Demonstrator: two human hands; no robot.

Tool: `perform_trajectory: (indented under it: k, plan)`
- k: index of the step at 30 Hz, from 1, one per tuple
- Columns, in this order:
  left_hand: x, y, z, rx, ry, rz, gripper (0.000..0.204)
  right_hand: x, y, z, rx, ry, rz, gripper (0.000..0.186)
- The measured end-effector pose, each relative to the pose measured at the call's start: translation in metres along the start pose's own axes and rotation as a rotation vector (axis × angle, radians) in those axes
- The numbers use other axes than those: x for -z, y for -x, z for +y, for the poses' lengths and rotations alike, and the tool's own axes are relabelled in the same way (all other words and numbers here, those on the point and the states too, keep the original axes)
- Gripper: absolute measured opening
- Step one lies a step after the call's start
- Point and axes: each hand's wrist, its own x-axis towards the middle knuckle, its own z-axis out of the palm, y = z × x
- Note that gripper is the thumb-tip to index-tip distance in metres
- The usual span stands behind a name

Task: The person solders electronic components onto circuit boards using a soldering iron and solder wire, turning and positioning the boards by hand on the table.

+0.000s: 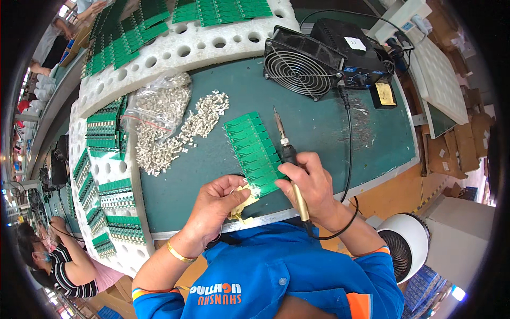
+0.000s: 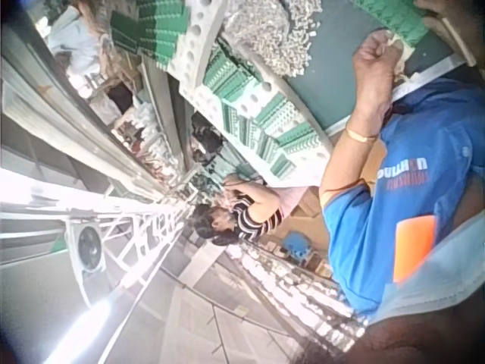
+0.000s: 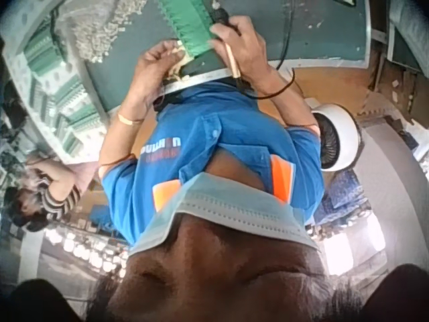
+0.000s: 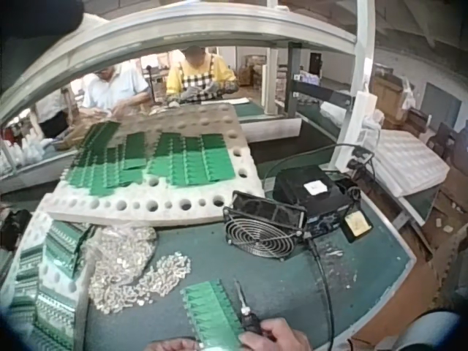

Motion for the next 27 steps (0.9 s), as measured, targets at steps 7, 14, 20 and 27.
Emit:
perform_trajectory:
  k: [7,14,20,27]
  plan:
    - [0.025,0.020,0.001,-0.058,0.035,-0.052,0.016,-0.026,-0.020,-0.028,0.064,-0.165,0.190,0.040]
    - [0.037,0.039,0.004,-0.140,0.095,-0.062,0.017,-0.031,-0.033,-0.052,0.195,-0.131,0.258,0.043]
    - [0.042,0.044,-0.004,-0.245,0.177,-0.085,0.019,-0.035,-0.028,-0.062,0.216,-0.099,0.264,0.040]
    - [0.043,0.045,-0.004,-0.249,0.186,-0.084,0.019,-0.040,-0.028,-0.060,0.300,-0.129,0.304,0.046]
